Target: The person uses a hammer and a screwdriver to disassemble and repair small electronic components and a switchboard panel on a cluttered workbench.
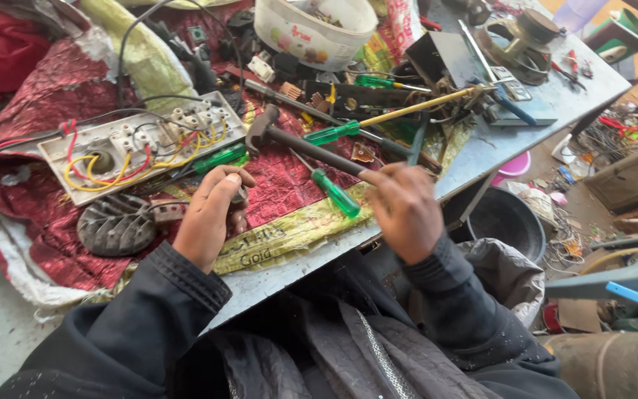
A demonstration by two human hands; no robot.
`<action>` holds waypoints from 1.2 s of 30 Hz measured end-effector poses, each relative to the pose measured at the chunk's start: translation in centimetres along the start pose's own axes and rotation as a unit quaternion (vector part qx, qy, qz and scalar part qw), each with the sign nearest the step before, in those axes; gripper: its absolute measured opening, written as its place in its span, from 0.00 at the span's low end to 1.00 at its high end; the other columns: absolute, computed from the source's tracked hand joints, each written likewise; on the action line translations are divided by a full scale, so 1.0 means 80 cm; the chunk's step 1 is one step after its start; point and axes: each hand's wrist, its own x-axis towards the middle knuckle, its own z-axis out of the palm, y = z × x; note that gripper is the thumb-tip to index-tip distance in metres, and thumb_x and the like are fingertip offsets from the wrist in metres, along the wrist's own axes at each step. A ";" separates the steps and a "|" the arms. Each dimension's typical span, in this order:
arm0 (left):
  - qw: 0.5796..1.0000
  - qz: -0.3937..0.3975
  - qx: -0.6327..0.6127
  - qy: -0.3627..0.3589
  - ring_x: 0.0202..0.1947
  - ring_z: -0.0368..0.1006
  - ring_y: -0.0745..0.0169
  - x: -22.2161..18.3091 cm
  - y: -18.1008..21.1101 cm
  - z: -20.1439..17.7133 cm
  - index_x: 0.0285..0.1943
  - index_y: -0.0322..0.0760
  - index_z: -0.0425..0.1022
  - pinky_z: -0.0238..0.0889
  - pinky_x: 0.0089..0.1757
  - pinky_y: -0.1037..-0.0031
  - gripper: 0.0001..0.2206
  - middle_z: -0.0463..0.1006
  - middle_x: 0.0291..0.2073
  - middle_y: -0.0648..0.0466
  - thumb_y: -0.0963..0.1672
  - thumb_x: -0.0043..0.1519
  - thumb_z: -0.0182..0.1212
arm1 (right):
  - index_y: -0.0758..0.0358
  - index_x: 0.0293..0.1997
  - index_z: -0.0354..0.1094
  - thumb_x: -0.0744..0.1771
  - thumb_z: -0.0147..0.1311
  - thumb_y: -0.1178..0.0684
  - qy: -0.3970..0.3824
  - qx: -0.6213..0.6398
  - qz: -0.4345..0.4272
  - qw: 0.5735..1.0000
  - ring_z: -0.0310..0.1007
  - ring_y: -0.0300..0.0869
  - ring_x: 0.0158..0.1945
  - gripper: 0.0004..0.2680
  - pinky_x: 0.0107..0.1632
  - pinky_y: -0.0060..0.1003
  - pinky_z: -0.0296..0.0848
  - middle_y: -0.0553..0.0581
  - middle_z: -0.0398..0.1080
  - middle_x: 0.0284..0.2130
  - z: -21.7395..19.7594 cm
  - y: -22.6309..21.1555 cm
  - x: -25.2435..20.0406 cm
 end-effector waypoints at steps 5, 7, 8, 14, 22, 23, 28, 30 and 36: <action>0.998 -0.016 -0.052 0.000 0.22 0.56 0.75 0.005 -0.012 -0.009 0.40 0.40 0.67 0.52 0.25 0.79 0.07 0.64 0.29 0.60 0.45 0.65 0.44 | 0.66 0.60 0.68 0.67 0.59 0.50 -0.081 0.043 -0.005 0.996 0.72 0.54 0.43 0.17 0.47 0.46 0.69 0.62 0.72 0.40 0.045 -0.025 0.013; 0.998 -0.004 -0.069 -0.012 0.22 0.55 0.75 0.005 -0.015 -0.014 0.37 0.38 0.67 0.52 0.25 0.78 0.10 0.61 0.26 0.60 0.46 0.67 0.44 | 0.67 0.62 0.66 0.67 0.57 0.51 -0.079 0.040 -0.014 0.996 0.73 0.56 0.44 0.18 0.47 0.47 0.70 0.64 0.71 0.41 0.056 -0.025 0.018; 0.998 -0.001 -0.067 -0.009 0.22 0.55 0.75 0.007 -0.016 -0.015 0.37 0.38 0.67 0.52 0.25 0.78 0.10 0.61 0.26 0.60 0.46 0.67 0.44 | 0.66 0.61 0.66 0.67 0.56 0.51 -0.100 0.081 0.007 0.992 0.73 0.57 0.44 0.16 0.47 0.47 0.71 0.64 0.72 0.42 0.056 -0.021 0.018; 0.993 0.007 -0.112 0.026 0.20 0.54 0.75 0.008 -0.012 -0.015 0.35 0.37 0.67 0.49 0.24 0.79 0.14 0.58 0.23 0.59 0.48 0.72 0.46 | 0.66 0.63 0.65 0.71 0.47 0.56 -0.166 0.335 0.098 0.922 0.67 0.41 0.39 0.13 0.42 0.35 0.67 0.56 0.68 0.40 0.021 0.004 -0.012; 0.999 0.010 -0.042 0.017 0.21 0.54 0.78 0.009 -0.010 -0.011 0.43 0.35 0.74 0.52 0.25 0.81 0.13 0.66 0.28 0.62 0.48 0.71 0.48 | 0.64 0.66 0.61 0.68 0.45 0.61 -0.206 0.551 0.247 0.770 0.58 0.32 0.35 0.17 0.37 0.26 0.61 0.49 0.64 0.44 0.010 -0.023 -0.039; 0.999 0.012 -0.041 0.014 0.21 0.54 0.78 0.010 -0.010 -0.009 0.43 0.35 0.74 0.52 0.25 0.81 0.13 0.66 0.28 0.62 0.48 0.71 0.48 | 0.64 0.67 0.62 0.69 0.45 0.60 -0.195 0.528 0.186 0.805 0.61 0.33 0.41 0.17 0.45 0.27 0.64 0.50 0.65 0.45 0.013 -0.028 -0.039; 0.998 -0.033 0.060 0.001 0.22 0.60 0.77 0.007 -0.004 0.002 0.48 0.37 0.79 0.54 0.25 0.81 0.12 0.71 0.26 0.63 0.47 0.62 0.64 | 0.64 0.66 0.62 0.71 0.51 0.56 -0.171 0.487 0.108 0.849 0.65 0.37 0.50 0.15 0.56 0.31 0.65 0.52 0.66 0.45 0.028 -0.048 -0.040; 0.996 -0.019 0.083 -0.037 0.23 0.61 0.78 0.001 -0.002 0.005 0.49 0.37 0.80 0.56 0.26 0.82 0.12 0.73 0.27 0.63 0.47 0.62 0.64 | 0.66 0.68 0.62 0.72 0.50 0.56 -0.168 0.512 0.082 0.838 0.66 0.35 0.50 0.15 0.55 0.29 0.66 0.53 0.67 0.46 0.035 -0.054 -0.040; 0.992 -0.003 0.070 -0.108 0.27 0.63 0.80 -0.006 -0.008 0.010 0.50 0.36 0.82 0.56 0.29 0.84 0.11 0.80 0.33 0.62 0.46 0.64 0.63 | 0.66 0.70 0.55 0.72 0.46 0.54 -0.188 0.736 0.261 0.596 0.56 0.28 0.27 0.17 0.28 0.23 0.57 0.50 0.64 0.40 0.050 -0.074 -0.030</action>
